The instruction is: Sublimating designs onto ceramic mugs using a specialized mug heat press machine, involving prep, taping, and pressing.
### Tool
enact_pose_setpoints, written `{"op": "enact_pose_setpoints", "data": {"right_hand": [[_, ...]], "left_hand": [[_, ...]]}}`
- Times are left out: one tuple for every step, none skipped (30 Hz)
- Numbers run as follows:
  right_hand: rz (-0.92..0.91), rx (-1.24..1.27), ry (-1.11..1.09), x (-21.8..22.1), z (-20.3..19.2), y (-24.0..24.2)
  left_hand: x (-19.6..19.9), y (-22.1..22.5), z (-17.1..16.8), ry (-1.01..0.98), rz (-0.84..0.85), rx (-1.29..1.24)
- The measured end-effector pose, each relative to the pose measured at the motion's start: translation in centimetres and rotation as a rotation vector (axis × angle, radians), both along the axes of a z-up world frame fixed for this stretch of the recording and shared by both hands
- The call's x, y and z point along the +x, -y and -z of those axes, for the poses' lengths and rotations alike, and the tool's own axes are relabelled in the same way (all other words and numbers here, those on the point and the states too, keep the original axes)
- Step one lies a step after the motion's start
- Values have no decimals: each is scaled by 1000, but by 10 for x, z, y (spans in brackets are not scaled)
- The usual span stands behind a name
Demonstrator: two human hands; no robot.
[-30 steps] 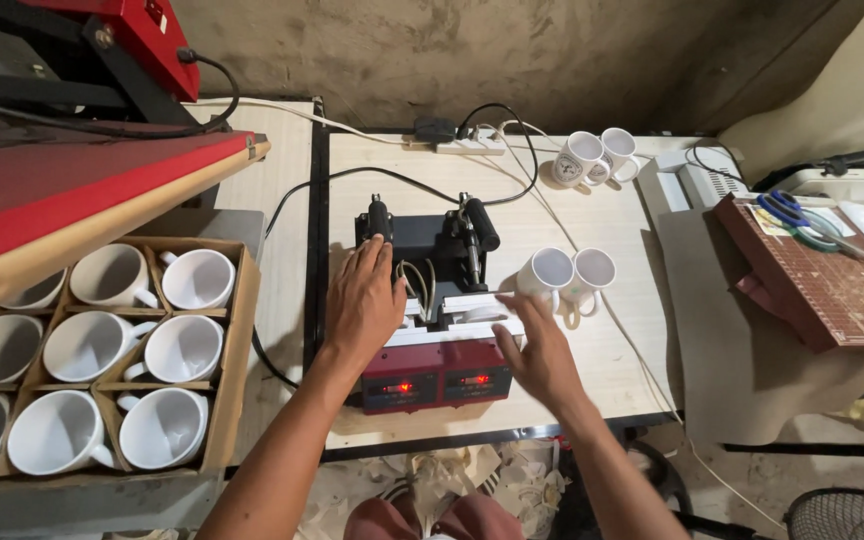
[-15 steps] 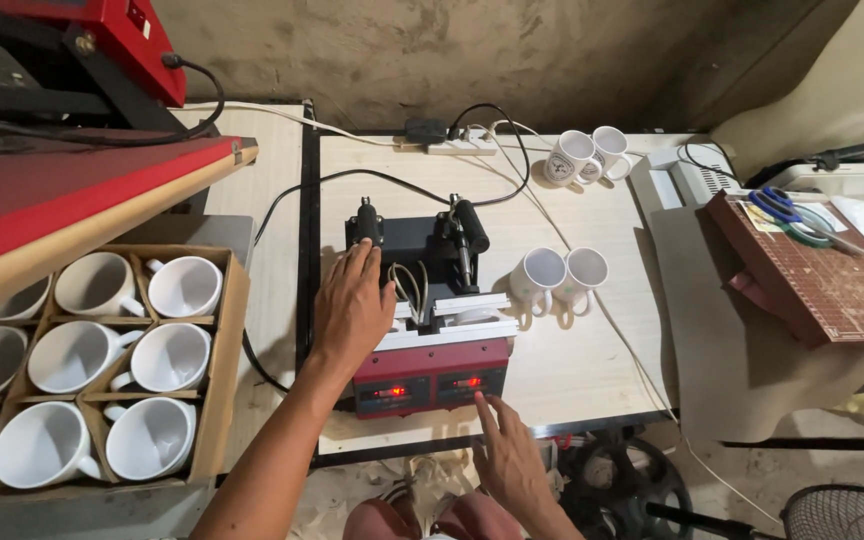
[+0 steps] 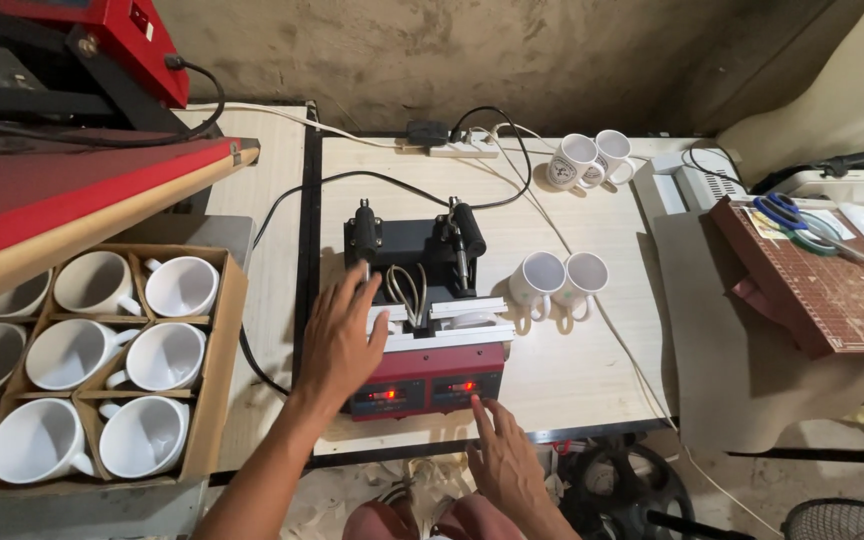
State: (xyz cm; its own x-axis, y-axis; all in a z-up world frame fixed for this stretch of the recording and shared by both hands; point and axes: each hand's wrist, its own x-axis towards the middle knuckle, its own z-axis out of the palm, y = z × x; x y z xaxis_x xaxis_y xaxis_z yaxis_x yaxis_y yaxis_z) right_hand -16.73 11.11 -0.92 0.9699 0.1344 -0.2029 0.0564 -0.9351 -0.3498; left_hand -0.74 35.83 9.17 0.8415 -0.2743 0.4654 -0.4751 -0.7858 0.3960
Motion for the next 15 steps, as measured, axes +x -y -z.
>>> {"op": "enact_pose_setpoints", "data": {"right_hand": [[2,10,-7,0,0,1],[2,11,-8,0,1,1],[2,14,-14,1,3,1],[1,18,-19,1,4,1],[1,19,-19,0,3,2],[-3,36,4,0,3,2],[-7,52,27,-1,2,2],[-9,52,25,-2,2,3],[-16,66,56,-2,2,4],[-28,80,88,-2,2,3],[-34,81,87,0,-1,2],[-28,82,64,1,-5,2],[-22,84,42,3,-8,2],[-25,84,42,3,-7,2],[-19,81,30,4,-7,2]], "left_hand": [[-11,0,-3,-29,6,-39],[-23,0,6,-30,5,-37],[-36,0,14,-180,12,-89],[-48,0,22,-330,20,-141],[-67,5,38,-329,19,-140],[-85,9,54,-299,32,-155],[-103,13,71,-269,45,-171],[-114,18,75,-270,43,-172],[-125,23,80,-498,25,-183],[-135,26,85,-724,1,-193],[-141,27,89,-724,-5,-196],[-146,28,93,-807,40,-120],[-152,30,98,-891,85,-44],[-152,31,104,-890,83,-45],[-152,32,111,-905,77,30]]}}
